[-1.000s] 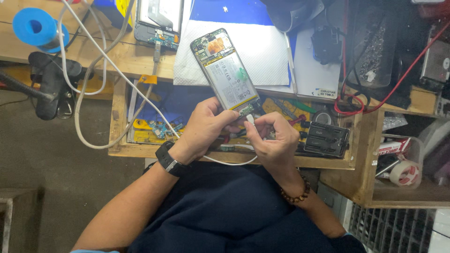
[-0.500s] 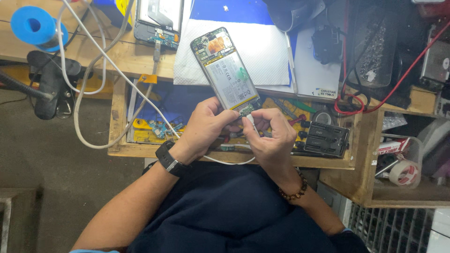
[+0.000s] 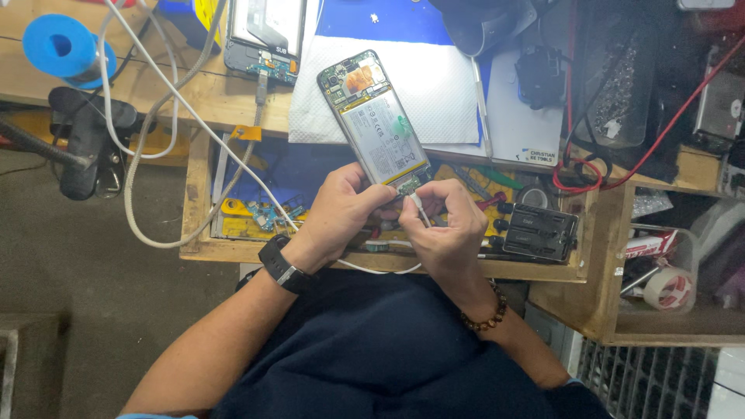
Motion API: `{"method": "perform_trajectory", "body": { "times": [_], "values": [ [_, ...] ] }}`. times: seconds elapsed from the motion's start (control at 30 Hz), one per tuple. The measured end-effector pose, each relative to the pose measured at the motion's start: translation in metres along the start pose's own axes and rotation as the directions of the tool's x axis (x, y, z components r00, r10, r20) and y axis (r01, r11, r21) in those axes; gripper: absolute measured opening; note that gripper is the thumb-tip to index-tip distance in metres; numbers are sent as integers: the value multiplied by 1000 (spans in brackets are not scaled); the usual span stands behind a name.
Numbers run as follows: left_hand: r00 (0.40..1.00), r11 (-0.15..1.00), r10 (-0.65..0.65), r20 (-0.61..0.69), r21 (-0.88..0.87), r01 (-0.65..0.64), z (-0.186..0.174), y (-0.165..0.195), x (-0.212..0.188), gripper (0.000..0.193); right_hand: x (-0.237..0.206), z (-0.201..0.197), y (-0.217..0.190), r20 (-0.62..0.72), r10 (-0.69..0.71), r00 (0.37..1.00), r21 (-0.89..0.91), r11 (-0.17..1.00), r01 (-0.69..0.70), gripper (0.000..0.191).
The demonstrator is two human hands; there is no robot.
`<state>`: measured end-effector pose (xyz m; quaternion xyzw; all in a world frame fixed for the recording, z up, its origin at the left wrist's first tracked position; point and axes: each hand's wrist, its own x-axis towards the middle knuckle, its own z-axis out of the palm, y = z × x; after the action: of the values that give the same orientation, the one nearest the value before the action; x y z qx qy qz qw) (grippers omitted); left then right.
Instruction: The person holds a disassembled smartphone with its battery exposed and uses a white cable to connect to the device's internal components. They repeatedly plug and unplug the cable while manipulating the phone. Later, they place the phone down and pick up a second disassembled smartphone.
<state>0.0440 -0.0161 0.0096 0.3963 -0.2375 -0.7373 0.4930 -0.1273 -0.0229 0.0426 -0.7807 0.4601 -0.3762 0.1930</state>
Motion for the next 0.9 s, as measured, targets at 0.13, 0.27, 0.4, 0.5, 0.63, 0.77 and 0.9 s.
{"method": "perform_trajectory", "body": {
  "times": [0.13, 0.27, 0.4, 0.5, 0.63, 0.77, 0.9],
  "values": [
    [1000, 1000, -5, -2, -1, 5, -1, -2, 1, 28, 0, 0, 2, -5, -18, 1000, -10, 1000, 18, 19],
    [1000, 1000, -15, -2, 4, 15, -1, -1, 1, 28, -2, -1, 2, -3, -2, 1000, 4, 1000, 2, 18],
    [1000, 1000, -17, 1, -9, 17, -1, 0, 0, 28, -5, -2, 1, -2, 25, 1000, 26, 999, -25, 18],
    [1000, 1000, -22, 1, -18, 22, 0, 0, 0, 28, -4, -1, 0, -11, 29, 1000, 30, 999, -28, 18],
    [1000, 1000, -17, -6, 3, 17, 0, -1, -1, 28, -3, 0, 0, -15, 16, 1000, 28, 999, -15, 18],
    [1000, 1000, -2, -9, 16, 2, 1, -1, 0, 30, -1, -1, -1, -35, -25, 999, -13, 1000, 25, 19],
    [1000, 1000, -6, -18, 23, 6, 2, 0, -1, 29, 0, -3, -5, -19, -4, 1000, -14, 1000, 4, 18]
  ]
}}
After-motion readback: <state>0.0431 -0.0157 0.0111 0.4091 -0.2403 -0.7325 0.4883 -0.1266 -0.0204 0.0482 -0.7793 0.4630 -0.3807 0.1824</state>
